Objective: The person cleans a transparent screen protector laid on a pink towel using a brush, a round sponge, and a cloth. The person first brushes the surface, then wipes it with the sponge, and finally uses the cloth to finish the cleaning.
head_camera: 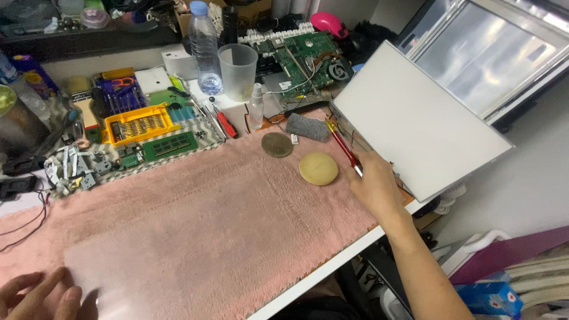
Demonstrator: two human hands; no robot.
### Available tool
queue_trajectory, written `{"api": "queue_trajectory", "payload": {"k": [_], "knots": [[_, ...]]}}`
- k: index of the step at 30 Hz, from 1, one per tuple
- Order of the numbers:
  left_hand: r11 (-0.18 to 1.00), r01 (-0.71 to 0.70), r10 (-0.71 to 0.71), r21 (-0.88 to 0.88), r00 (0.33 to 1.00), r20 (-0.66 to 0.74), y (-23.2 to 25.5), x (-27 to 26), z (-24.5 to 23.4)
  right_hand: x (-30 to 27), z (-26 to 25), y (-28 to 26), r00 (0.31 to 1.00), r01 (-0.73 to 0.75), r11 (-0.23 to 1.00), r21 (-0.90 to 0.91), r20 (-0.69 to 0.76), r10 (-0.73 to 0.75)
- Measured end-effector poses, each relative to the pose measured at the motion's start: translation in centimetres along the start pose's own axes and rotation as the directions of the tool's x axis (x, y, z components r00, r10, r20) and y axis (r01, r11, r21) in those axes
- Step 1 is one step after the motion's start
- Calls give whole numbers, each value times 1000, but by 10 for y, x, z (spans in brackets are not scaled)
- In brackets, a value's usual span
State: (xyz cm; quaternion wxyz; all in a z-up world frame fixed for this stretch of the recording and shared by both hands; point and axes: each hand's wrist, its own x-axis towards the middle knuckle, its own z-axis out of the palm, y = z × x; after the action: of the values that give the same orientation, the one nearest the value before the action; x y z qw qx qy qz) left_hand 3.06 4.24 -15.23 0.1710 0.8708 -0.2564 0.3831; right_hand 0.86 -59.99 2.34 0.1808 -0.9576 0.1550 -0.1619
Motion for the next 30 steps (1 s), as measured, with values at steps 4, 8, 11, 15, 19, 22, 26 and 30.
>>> {"api": "queue_trajectory", "payload": {"k": [4,8,11,15,19,22,26,30], "knots": [[1000,13,-13,-7,1000,-24,5,14,-6,-1,34,29,961,205,963,-173,-150,-231],[778,628,-614,-19,767,187,80,93,-67,-31,-2,-56,895,308,950,-52,-323,-308],[391,795,-756,-464,565,331,124,140,-88,-41,-10,-97,864,426,903,50,-318,-390],[86,745,-734,-661,496,464,117,142,-86,-36,2,-114,919,389,868,308,-67,-388],[-212,783,-811,-585,193,552,128,186,-107,-30,7,-129,951,202,880,429,127,-280],[-318,725,-851,-611,65,520,128,189,-107,-21,16,-127,879,-300,773,559,477,-4],[-183,888,-843,-422,79,532,104,163,-101,-22,9,-119,844,-266,589,763,480,-240],[-426,743,-791,-517,-28,612,108,177,-106,-23,-8,-110,835,-394,556,732,538,-116]]}}
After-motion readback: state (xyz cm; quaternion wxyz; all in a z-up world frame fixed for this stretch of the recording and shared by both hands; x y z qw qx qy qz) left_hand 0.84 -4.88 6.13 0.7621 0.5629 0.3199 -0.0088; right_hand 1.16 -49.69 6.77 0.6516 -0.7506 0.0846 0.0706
